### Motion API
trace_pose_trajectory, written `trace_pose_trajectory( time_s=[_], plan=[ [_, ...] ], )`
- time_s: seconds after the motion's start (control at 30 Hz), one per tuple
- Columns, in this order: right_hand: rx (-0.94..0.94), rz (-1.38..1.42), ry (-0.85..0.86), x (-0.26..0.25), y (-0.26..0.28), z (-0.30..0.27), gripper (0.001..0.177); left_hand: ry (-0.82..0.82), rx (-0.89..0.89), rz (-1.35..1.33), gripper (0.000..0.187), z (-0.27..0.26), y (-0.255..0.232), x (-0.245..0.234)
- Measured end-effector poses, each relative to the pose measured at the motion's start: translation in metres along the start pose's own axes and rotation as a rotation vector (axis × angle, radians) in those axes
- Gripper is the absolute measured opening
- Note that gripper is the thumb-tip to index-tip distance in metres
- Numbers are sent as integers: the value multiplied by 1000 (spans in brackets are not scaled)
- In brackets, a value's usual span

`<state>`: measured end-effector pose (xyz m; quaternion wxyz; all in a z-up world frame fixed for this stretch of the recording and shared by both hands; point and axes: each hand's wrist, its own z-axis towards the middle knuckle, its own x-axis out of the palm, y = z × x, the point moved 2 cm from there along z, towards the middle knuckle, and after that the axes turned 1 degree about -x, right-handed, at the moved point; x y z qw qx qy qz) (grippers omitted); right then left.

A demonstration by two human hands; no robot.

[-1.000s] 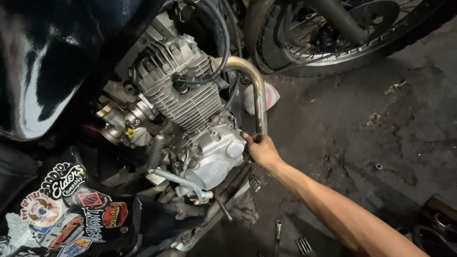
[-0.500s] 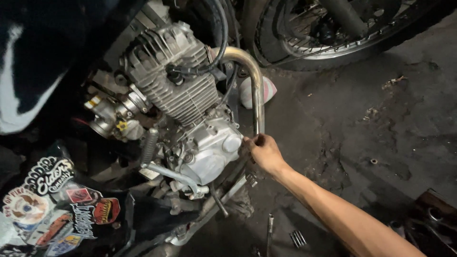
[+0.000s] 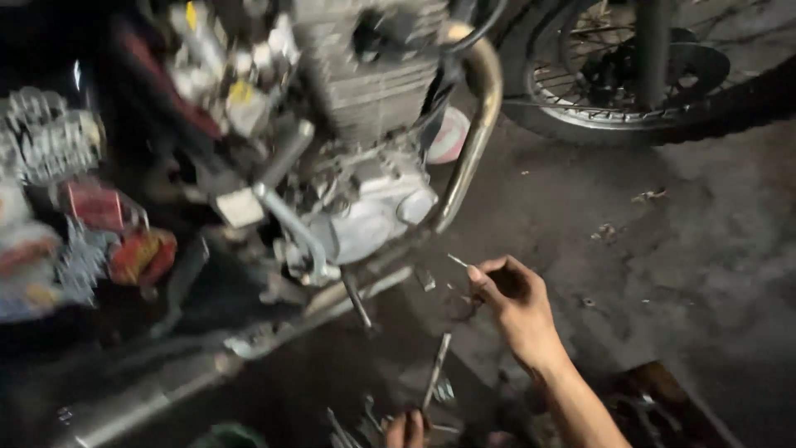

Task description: Using a T-handle socket wrench to unscrew and remove bolts from a motorcycle engine casing.

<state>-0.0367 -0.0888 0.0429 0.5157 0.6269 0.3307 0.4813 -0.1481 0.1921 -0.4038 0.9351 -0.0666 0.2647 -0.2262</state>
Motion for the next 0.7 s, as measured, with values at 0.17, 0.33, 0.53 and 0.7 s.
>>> trace_pose_trajectory(
  time_s=[0.17,0.33,0.53,0.7],
  plan=[
    [-45,-210,-2,-4,-6,-43,23,908,-1072,-436,39,225,-103,-86],
    [-47,175,-79,-19,-78,-66,33,834,-1352,-584,57,274,-115,-91],
    [30,363,-121,-35,-129,-98,28,923,-1025,-829,15,340,-132,-113],
    [279,-35,-197,-51,-123,-111,35,1045,-1075,-1003,22,348,-150,-117]
  ],
)
